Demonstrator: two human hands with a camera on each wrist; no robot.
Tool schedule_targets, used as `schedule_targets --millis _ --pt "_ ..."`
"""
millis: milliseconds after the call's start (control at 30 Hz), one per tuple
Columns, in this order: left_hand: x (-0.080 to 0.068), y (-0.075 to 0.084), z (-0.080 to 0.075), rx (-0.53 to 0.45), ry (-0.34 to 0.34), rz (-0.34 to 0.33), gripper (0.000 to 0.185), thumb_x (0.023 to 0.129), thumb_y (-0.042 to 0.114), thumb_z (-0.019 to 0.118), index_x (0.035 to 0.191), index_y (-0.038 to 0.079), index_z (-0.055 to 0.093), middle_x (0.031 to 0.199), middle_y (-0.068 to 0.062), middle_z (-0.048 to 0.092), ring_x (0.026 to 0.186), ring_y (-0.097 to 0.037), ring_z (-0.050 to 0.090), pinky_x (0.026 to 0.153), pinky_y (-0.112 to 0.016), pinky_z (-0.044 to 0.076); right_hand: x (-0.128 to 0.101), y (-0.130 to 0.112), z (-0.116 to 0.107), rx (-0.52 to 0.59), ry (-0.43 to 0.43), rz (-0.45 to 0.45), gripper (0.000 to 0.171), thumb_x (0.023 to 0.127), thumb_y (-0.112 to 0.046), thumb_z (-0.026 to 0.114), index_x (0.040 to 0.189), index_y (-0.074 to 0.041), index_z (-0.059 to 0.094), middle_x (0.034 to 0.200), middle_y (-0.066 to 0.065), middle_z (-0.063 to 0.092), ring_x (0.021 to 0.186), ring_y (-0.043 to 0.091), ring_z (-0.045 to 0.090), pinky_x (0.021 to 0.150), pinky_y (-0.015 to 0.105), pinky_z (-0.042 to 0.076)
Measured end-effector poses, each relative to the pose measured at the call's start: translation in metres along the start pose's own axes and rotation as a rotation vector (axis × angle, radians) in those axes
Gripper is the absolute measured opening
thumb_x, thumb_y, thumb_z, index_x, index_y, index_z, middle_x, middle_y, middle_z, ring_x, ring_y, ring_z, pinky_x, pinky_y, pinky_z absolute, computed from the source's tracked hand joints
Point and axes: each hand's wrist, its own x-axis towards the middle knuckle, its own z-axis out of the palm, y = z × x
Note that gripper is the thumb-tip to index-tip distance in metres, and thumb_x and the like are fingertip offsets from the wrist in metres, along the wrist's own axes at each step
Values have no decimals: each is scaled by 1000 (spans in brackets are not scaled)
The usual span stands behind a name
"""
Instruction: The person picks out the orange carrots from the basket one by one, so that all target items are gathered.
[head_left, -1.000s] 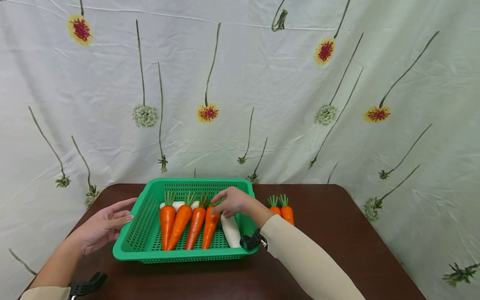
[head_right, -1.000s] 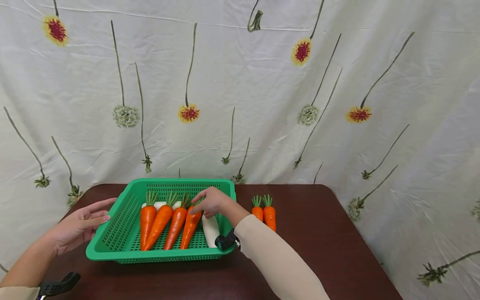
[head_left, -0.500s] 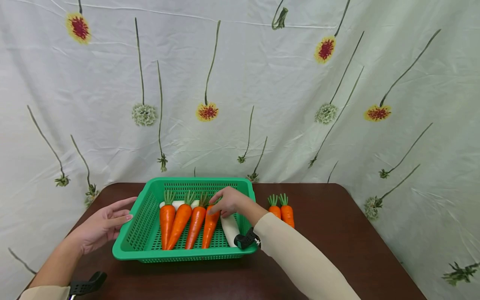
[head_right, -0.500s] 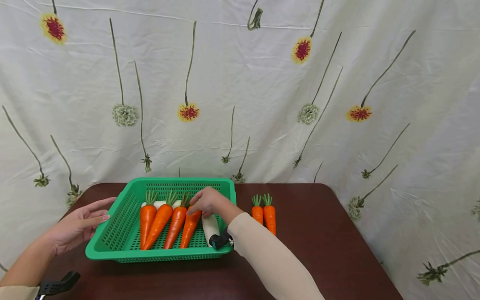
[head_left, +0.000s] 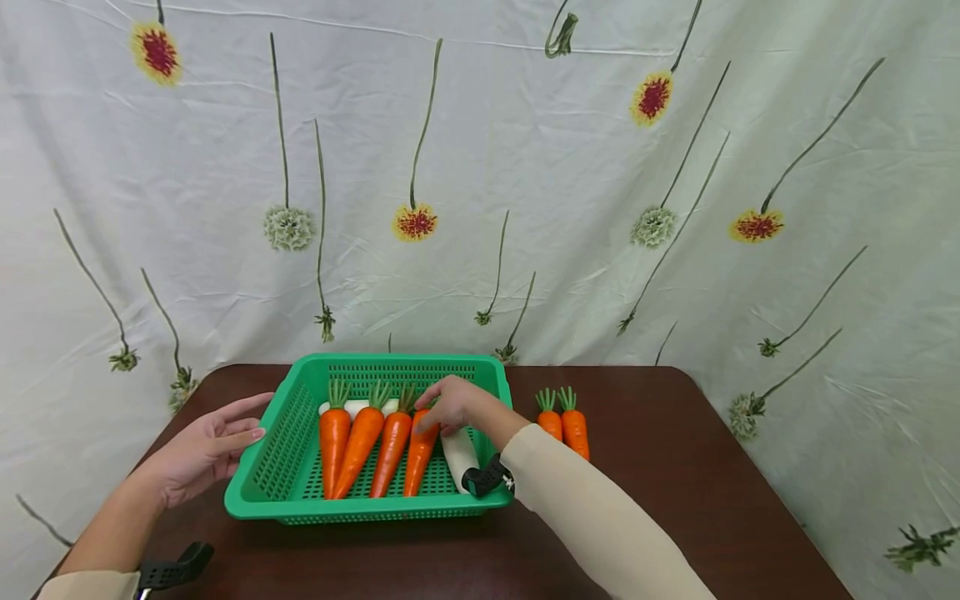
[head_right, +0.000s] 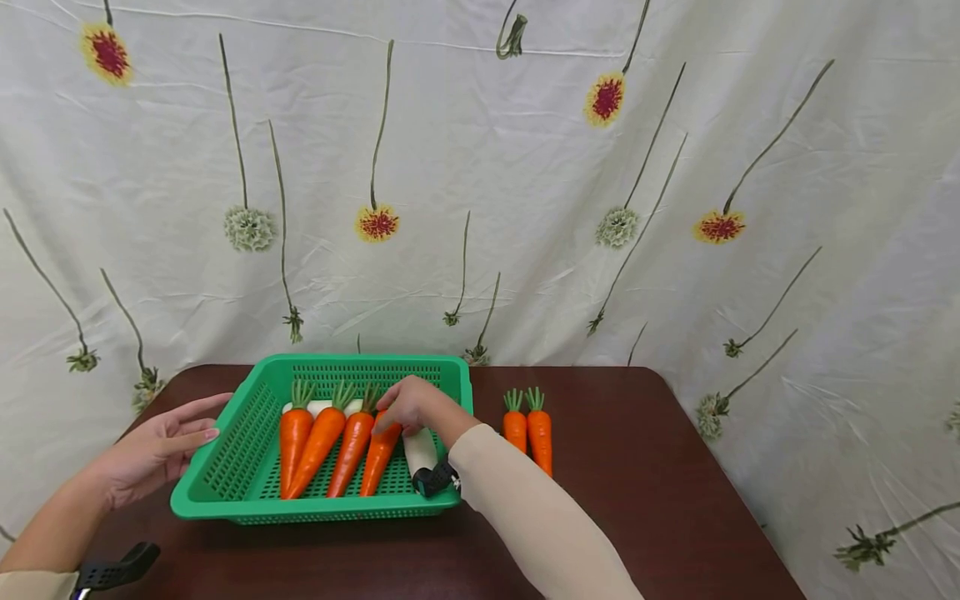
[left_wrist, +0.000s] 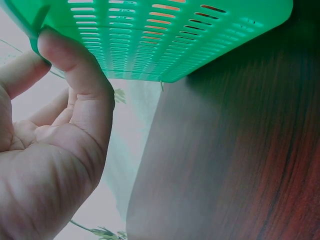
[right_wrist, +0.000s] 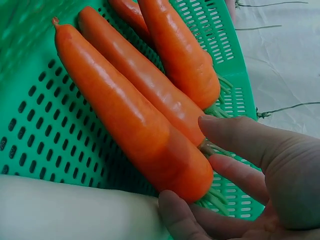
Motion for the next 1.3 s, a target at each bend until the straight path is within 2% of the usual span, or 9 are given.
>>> schedule_targets --millis 233,533,833,1000,1300 --pt "-1 0 0 16 9 3 64 100 2 37 152 15 3 111 -5 66 98 -28 67 86 -53 52 1 -5 6 -84 4 16 44 73 -12 81 115 -16 68 127 9 55 88 21 59 73 38 58" --pt "-2 1 1 0 0 6 63 100 1 36 152 15 3 114 -6 65 100 -29 67 87 -53 51 -1 -11 11 -142 -7 40 44 75 -11 79 117 -17 66 122 7 57 85 22 63 77 38 57" --pt "-3 0 1 -46 -50 47 60 100 -2 33 152 16 8 116 -9 64 101 -31 66 86 -54 51 1 -10 11 -138 19 38 37 74 -8 79 108 -16 69 119 8 56 83 21 61 75 38 58" --pt "-2 1 1 -31 -28 26 62 100 -1 35 152 16 5 115 -7 65 101 -30 66 87 -53 50 2 -10 11 -112 35 44 36 72 -7 81 105 -17 70 115 6 57 83 20 60 74 37 58" --pt "-1 0 1 -29 -25 14 62 101 0 34 152 15 3 116 -7 65 102 -29 66 88 -53 50 1 -12 10 -81 49 10 41 71 -5 81 109 -16 69 113 7 58 78 19 63 71 38 59"
